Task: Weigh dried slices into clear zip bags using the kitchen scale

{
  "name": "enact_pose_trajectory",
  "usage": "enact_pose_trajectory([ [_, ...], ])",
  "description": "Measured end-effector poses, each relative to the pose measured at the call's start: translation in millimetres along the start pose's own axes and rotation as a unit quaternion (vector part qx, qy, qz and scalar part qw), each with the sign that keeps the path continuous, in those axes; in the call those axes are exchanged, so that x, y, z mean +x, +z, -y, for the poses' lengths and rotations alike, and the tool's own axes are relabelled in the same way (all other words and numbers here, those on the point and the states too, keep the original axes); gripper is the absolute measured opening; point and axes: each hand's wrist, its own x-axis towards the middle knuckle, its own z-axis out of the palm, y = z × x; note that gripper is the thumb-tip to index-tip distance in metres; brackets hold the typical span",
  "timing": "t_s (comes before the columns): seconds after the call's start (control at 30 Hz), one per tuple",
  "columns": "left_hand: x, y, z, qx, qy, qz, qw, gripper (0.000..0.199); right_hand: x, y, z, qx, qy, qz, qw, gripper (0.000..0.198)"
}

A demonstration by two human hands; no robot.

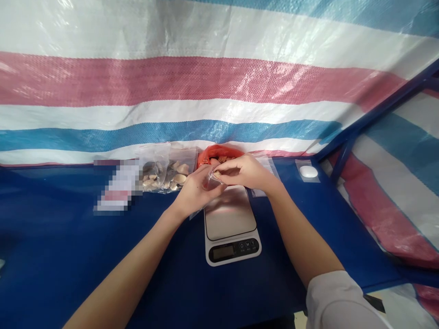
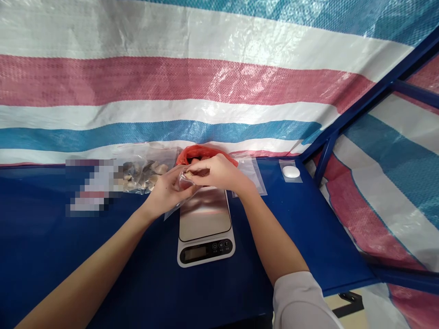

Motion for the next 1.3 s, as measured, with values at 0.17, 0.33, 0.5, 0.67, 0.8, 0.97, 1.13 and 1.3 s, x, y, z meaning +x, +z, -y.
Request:
enact_pose_trajectory([
  [0.17, 1, 0, 1, -0.005, 0.009, -0.004, 1.000, 0.028, 1, -1, 6, -0.030, 0.012, 0.013, 0.999, 0.017],
  [0.33, 1, -1, 2, -0.023, -0.001, -0.014, 1.000, 0.036, 0, -3, 3, -0.031, -0.001, 0.026, 0.999, 0.018],
  [0.5, 1, -2, 4, -0.019, -0.012, -0.029, 0.999, 0.040, -4, -12, -4, -0.001, 0.009, 0.009, 1.000, 0.025],
  [0.67, 1, -4, 7, -0.011, -0.031, -0.048, 0.998, 0.048, -9, -32, -19, -0.095, 0.058, -0.076, 0.991, 0.021],
  [0.8, 0, -4, 8, -0.007, -0.040, -0.053, 0.998, 0.049, -7, -31, -31, -0.242, 0.103, -0.035, 0.964, 0.024],
  [0.97, 0, -6, 9, 0.002, -0.033, -0.055, 0.998, 0.046, 1, -14, -40, -0.406, 0.145, 0.013, 0.902, 0.029],
  [1.13, 1, -7, 8, 0.006, -0.026, -0.056, 0.998, 0.045, 4, -5, -53, -0.439, 0.180, 0.027, 0.880, 0.031],
  [1.3, 1, -5, 6, 0.006, -0.022, -0.058, 0.998, 0.043, 5, 0, -55, -0.422, 0.167, 0.011, 0.891, 0.031],
])
